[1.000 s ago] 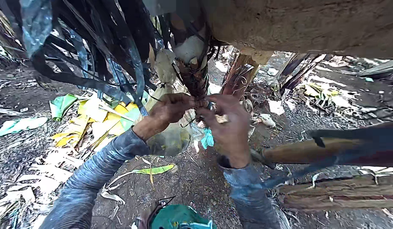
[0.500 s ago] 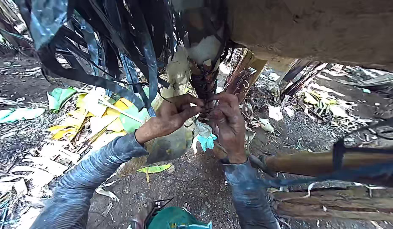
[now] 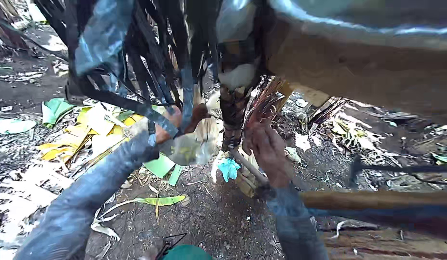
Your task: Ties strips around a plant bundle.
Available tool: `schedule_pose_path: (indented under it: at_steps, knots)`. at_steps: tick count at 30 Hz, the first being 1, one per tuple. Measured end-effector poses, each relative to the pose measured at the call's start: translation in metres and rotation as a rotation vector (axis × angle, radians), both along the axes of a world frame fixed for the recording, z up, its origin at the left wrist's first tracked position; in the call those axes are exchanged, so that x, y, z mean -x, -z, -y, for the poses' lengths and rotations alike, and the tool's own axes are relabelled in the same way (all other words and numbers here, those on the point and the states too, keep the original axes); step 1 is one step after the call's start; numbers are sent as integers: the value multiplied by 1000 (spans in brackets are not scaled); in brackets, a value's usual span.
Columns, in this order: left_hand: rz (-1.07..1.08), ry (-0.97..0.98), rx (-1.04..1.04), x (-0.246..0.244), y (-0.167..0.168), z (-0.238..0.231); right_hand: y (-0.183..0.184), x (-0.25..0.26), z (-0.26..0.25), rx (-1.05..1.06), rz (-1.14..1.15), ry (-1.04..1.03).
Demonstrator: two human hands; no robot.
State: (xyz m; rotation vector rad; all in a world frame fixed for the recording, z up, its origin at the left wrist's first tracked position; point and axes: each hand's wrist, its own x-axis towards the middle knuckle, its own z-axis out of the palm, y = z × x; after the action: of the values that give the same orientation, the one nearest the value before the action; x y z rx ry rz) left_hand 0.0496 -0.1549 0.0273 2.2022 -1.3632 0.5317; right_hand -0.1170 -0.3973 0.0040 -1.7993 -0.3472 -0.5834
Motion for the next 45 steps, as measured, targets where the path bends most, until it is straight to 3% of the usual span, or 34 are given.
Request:
schedule_pose_path:
  at_steps: [2,4,7,9,11,14,17,21,23,26,29,32,34,37,39,42,45]
  knots:
    - [-369,17,231,35,9,-21,-1,12,1,171,146,154]
    - [-693,212,448,56,24,-33,6,20,-1,279,211,280]
    - [-960,496,611,74,21,-22,32,30,-27,340,93,356]
    - [-898,581,649,77,21,-10,42,34,-51,477,50,332]
    - [-679,610,622,74,21,0,37,36,-65,640,120,371]
    - [-336,486,428,72,17,3,-11,45,-65,953,203,474]
    - [-218,446,281,63,14,9,-46,38,-56,1073,364,512]
    - [-395,520,362,56,14,17,-50,3,-44,883,426,292]
    - [-430,480,467,61,15,18,-41,0,-41,802,376,303]
    - [-288,269,644,72,23,20,-30,6,-44,787,252,395]
    - [-32,113,672,74,36,26,-34,6,-52,747,95,449]
    - [171,130,694,66,39,33,-45,7,-60,722,54,442]
    - [2,214,634,71,35,28,-48,14,-57,678,106,450]
    - [-596,433,575,80,25,9,-59,32,-48,654,308,481]
    - [-847,474,558,80,20,2,-55,38,-51,721,374,500]
    - [-912,532,557,79,18,7,-27,25,-59,942,324,537]
    - [-897,574,521,72,25,10,-15,19,-58,1019,286,537]
